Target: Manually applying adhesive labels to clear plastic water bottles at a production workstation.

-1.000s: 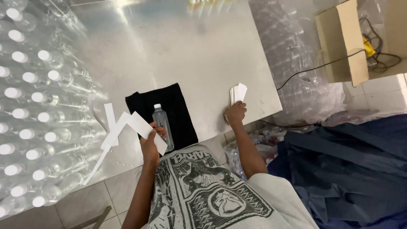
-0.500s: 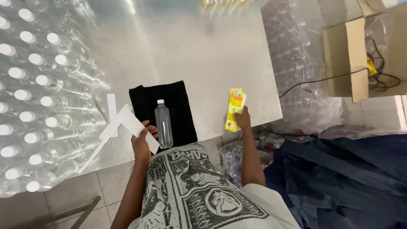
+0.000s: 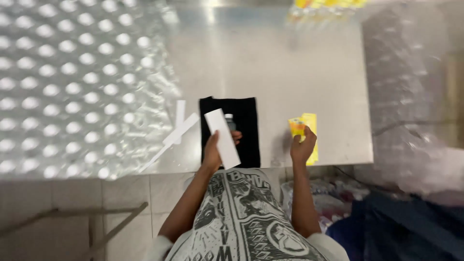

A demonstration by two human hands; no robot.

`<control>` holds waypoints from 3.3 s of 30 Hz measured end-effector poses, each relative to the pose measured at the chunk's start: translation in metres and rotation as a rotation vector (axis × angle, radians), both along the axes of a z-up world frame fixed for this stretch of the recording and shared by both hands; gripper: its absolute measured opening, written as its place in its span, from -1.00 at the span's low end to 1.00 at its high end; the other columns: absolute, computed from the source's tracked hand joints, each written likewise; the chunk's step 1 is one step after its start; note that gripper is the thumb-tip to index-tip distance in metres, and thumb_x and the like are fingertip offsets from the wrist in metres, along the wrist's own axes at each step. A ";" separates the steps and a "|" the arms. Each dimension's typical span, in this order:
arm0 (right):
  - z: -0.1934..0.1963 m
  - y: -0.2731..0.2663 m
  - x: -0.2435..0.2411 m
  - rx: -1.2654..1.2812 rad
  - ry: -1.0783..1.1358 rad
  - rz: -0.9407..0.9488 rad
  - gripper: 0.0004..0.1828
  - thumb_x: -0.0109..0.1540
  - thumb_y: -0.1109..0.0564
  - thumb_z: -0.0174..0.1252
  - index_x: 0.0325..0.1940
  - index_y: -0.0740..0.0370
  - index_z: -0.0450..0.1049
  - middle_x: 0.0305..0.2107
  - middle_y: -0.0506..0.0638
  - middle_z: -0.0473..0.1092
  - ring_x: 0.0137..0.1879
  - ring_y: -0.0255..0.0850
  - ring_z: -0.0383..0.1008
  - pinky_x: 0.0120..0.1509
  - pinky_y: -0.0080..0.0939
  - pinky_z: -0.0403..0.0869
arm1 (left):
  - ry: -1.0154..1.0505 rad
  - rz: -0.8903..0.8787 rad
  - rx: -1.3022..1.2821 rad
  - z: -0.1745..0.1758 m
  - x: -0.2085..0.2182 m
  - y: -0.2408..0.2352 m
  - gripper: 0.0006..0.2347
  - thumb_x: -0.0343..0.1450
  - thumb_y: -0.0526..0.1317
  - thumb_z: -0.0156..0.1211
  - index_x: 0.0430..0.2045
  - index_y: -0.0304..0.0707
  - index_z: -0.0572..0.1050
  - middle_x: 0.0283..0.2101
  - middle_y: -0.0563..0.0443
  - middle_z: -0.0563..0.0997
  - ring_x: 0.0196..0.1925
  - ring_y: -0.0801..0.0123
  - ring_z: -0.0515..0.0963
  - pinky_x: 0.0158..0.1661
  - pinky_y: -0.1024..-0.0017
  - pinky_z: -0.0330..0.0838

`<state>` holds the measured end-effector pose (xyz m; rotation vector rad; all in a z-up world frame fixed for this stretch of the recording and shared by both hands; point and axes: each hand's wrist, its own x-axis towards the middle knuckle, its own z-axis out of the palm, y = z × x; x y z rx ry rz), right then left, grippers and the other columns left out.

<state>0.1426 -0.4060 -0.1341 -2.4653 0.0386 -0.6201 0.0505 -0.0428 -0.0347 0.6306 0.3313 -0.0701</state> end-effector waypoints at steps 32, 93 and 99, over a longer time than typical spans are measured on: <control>0.235 0.246 -0.066 0.422 0.094 0.669 -0.74 0.32 0.13 0.45 0.10 0.08 0.74 -0.16 0.00 0.69 -0.07 -0.09 0.73 -0.05 -0.12 0.68 | -0.392 0.079 0.212 0.095 -0.008 0.033 -0.32 0.37 -0.37 0.54 0.43 -0.44 0.34 0.29 -0.34 0.58 0.35 0.07 0.56 0.28 0.16 0.47; 0.253 0.228 -0.046 0.525 0.309 0.940 -0.92 0.40 0.21 0.33 -0.10 0.20 0.74 -0.31 0.02 0.64 -0.22 -0.20 0.64 -0.14 -0.15 0.57 | -0.157 0.026 0.923 0.175 -0.053 0.055 -0.89 0.50 -0.33 0.41 -0.21 -0.45 0.69 0.09 -0.32 0.67 0.09 -0.01 0.69 -0.07 0.06 0.70; 0.217 0.227 -0.026 0.571 0.345 0.832 -0.86 0.51 0.15 0.19 -0.06 0.21 0.62 -0.39 0.04 0.53 -0.26 -0.29 0.49 -0.13 -0.16 0.53 | 0.003 0.096 0.812 0.147 -0.118 0.091 -0.90 0.48 -0.37 0.39 -0.28 -0.50 0.62 0.12 -0.38 0.67 0.16 -0.02 0.64 0.01 0.04 0.67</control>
